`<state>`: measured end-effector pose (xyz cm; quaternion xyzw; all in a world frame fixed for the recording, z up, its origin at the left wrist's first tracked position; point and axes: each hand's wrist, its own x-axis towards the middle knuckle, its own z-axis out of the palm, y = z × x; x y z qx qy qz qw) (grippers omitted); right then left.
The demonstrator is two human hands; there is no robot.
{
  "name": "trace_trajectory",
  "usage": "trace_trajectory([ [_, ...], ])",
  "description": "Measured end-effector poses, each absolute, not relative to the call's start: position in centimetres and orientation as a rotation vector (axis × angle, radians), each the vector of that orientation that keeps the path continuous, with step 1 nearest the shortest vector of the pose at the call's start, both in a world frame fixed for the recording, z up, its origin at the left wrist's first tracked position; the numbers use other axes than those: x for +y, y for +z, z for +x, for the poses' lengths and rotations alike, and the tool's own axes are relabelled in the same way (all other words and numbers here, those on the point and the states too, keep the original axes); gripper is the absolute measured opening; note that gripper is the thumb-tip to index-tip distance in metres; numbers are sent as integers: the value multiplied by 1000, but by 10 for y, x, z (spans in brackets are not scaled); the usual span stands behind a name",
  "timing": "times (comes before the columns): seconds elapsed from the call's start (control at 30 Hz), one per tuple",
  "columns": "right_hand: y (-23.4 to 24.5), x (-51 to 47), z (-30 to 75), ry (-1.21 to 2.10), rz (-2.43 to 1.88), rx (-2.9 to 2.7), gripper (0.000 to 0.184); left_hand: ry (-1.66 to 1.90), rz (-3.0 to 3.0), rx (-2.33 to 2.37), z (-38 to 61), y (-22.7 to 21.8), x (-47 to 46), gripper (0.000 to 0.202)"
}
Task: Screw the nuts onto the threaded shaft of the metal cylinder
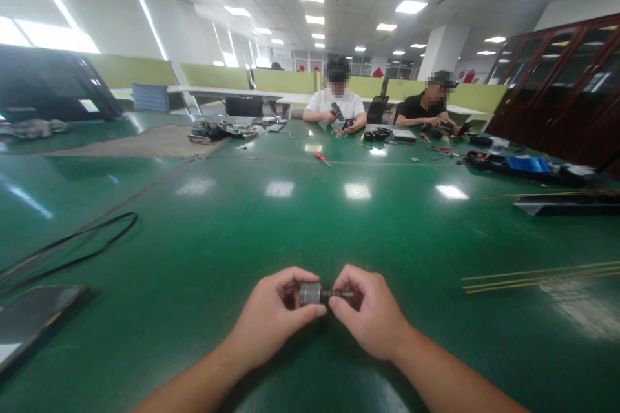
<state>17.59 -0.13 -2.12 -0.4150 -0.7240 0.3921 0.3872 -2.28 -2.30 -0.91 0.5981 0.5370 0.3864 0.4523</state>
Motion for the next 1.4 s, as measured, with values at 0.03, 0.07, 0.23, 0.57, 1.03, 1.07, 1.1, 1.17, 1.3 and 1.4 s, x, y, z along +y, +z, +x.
trace_trajectory([
  [0.03, -21, -1, 176, 997, -1055, -1843, 10, 954, 1476, 1326, -23, -9, -23, 34],
  [0.07, -21, -1, 176, 994, -1056, -1842, 10, 953, 1474, 1328, -23, -9, -23, 34],
  [0.23, -20, -1, 176, 990, -1064, -1845, 10, 956, 1468, 1335, -23, -10, -22, 36],
  [0.57, -22, -1, 175, 1006, -1055, -1834, 11, 950, 1474, 1328, -24, -11, -22, 35],
  [1.03, -21, -3, 176, 973, -1059, -1874, 10, 932, 1478, 1297, -25, -10, -22, 35],
  [1.07, -21, -3, 176, 976, -1056, -1874, 10, 934, 1477, 1296, -25, -10, -22, 35],
  [1.1, -20, -3, 176, 979, -1053, -1873, 10, 935, 1475, 1296, -25, -10, -22, 35],
  [1.17, -20, -3, 176, 982, -1050, -1873, 10, 935, 1472, 1293, -25, -10, -22, 35],
  [1.3, -19, -4, 176, 976, -1049, -1880, 10, 928, 1461, 1287, -25, -10, -22, 36],
  [1.4, -20, -4, 176, 983, -1052, -1879, 10, 919, 1456, 1285, -24, -10, -22, 37],
])
